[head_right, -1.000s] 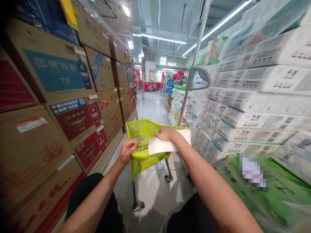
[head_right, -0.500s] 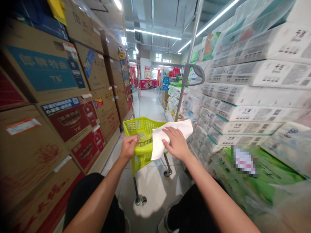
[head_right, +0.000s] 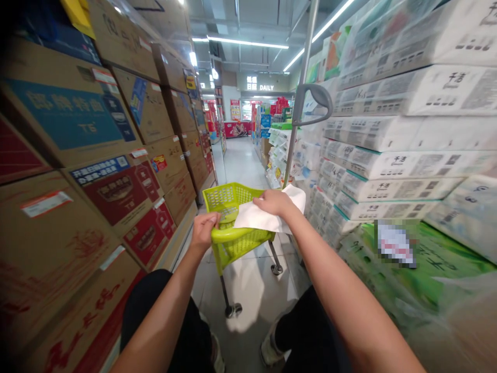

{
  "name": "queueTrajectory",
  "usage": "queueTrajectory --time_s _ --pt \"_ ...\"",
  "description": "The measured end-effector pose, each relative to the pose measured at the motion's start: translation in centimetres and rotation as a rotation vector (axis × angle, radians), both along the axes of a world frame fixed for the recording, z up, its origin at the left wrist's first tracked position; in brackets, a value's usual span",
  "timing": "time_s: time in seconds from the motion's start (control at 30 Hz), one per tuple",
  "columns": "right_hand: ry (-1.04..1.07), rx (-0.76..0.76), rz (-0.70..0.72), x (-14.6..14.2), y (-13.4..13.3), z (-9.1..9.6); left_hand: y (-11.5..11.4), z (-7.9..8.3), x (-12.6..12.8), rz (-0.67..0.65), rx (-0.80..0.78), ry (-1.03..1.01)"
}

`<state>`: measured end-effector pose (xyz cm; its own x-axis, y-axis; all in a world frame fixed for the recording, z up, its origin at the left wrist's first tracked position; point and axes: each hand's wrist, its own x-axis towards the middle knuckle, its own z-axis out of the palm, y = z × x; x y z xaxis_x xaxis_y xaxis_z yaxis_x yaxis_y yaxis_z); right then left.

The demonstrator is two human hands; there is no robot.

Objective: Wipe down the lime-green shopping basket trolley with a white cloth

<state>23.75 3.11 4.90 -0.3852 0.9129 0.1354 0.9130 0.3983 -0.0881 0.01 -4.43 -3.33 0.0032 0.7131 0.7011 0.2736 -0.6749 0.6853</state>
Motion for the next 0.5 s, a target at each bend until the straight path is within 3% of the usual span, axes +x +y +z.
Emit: queueTrajectory --time_s 0.17,0.27,0.37,0.5 --pt "0.239 0.389 0.109 0.9 -3.4 -3.6 0.1 -0.2 -0.5 0.008 0.002 -0.041" --pt "0.311 0.471 0.084 0.8 -4.2 -4.6 0.2 -0.2 -0.9 -0.007 -0.013 -0.053" --pt "0.253 0.368 0.028 0.5 -3.7 -3.5 0.5 0.0 -1.3 -0.038 -0.044 -0.051" --pt "0.054 0.066 -0.027 0.1 -1.6 -0.7 1.0 0.0 -1.3 -0.075 -0.070 -0.014"
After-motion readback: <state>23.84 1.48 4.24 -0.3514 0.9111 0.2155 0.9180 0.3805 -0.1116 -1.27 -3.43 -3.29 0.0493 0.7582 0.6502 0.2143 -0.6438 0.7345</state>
